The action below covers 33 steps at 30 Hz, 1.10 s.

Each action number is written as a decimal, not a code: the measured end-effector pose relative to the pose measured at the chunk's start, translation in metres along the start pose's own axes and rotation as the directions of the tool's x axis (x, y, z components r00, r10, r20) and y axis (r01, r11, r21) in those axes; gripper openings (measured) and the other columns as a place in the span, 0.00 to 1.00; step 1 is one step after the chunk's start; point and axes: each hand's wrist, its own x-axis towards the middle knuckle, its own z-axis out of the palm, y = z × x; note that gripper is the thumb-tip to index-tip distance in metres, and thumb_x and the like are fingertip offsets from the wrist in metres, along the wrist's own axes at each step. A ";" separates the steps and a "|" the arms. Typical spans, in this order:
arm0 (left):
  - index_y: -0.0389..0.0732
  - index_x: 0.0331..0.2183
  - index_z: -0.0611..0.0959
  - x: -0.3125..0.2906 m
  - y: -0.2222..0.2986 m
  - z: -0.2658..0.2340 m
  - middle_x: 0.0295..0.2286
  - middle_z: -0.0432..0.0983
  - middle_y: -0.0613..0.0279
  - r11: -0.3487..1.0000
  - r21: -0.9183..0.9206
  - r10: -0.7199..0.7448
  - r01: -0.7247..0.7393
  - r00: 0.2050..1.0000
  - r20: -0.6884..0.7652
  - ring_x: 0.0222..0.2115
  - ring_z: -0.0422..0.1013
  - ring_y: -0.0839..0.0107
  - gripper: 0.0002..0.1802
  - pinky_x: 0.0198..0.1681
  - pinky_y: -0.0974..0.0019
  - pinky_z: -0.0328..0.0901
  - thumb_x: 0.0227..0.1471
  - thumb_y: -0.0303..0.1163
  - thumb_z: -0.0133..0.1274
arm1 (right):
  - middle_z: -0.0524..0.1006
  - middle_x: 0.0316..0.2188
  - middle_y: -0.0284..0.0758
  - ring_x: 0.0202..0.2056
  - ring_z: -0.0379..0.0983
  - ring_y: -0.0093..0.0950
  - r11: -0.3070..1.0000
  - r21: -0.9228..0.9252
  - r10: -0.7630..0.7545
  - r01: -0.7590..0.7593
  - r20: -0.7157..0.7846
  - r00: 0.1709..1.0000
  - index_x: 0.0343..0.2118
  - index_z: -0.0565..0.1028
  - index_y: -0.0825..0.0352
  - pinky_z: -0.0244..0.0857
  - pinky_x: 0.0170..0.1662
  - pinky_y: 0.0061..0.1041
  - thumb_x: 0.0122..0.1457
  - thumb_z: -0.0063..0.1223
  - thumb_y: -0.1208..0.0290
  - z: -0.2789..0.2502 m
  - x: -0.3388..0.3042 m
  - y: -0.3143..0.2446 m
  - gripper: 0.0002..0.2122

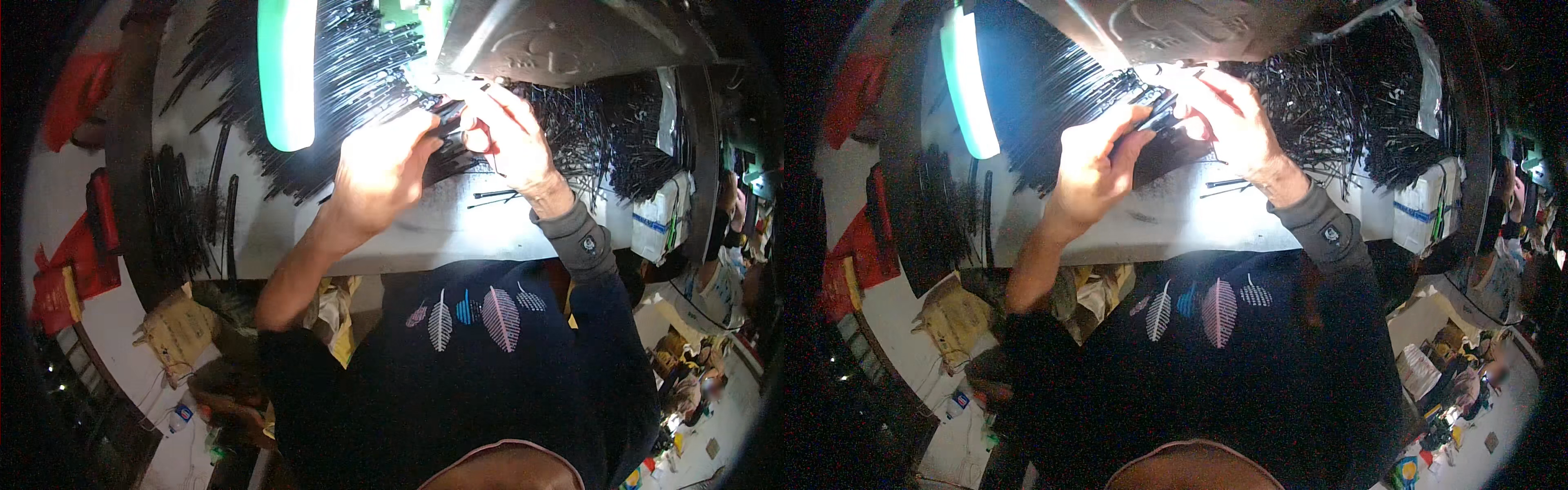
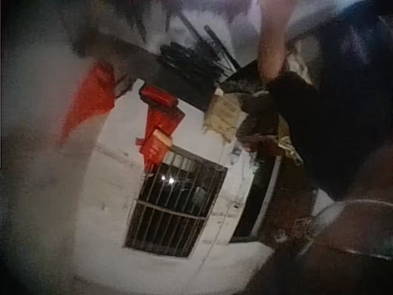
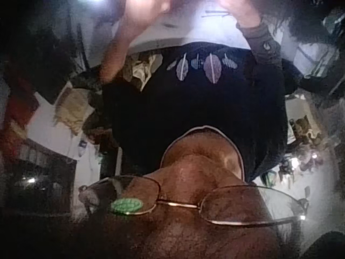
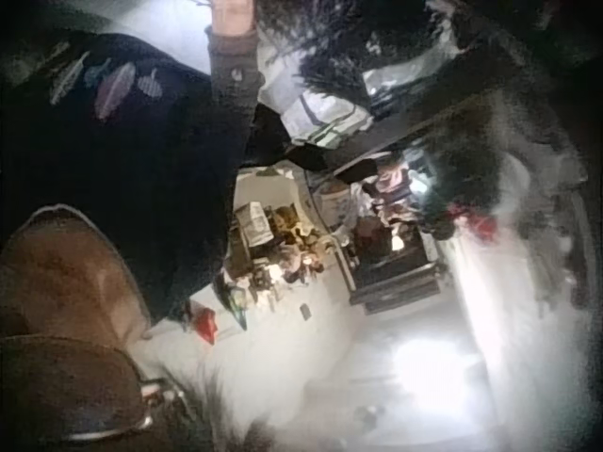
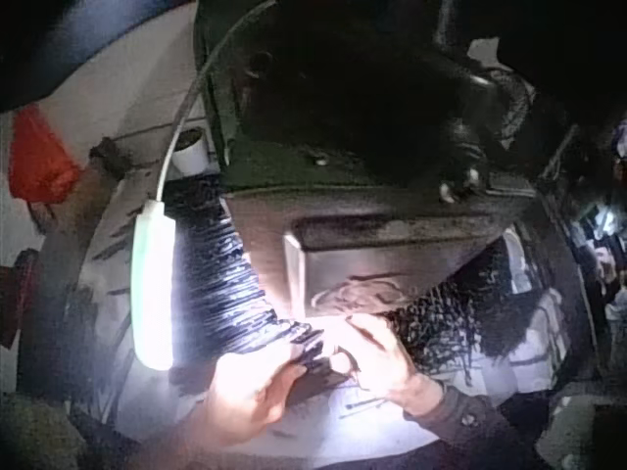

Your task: The person assembles small metal components using a manual press and an assembly fixture.

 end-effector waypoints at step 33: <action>0.36 0.45 0.67 -0.064 0.067 0.039 0.23 0.72 0.56 -0.359 -0.704 -0.446 0.612 0.550 0.706 0.15 0.61 0.79 0.14 0.22 0.73 0.60 0.59 0.30 0.40 | 0.69 0.26 0.35 0.26 0.70 0.31 0.397 -0.865 -0.218 0.309 0.238 0.947 0.25 0.71 0.67 0.66 0.28 0.28 0.45 0.55 0.77 -0.060 -0.072 -0.007 0.05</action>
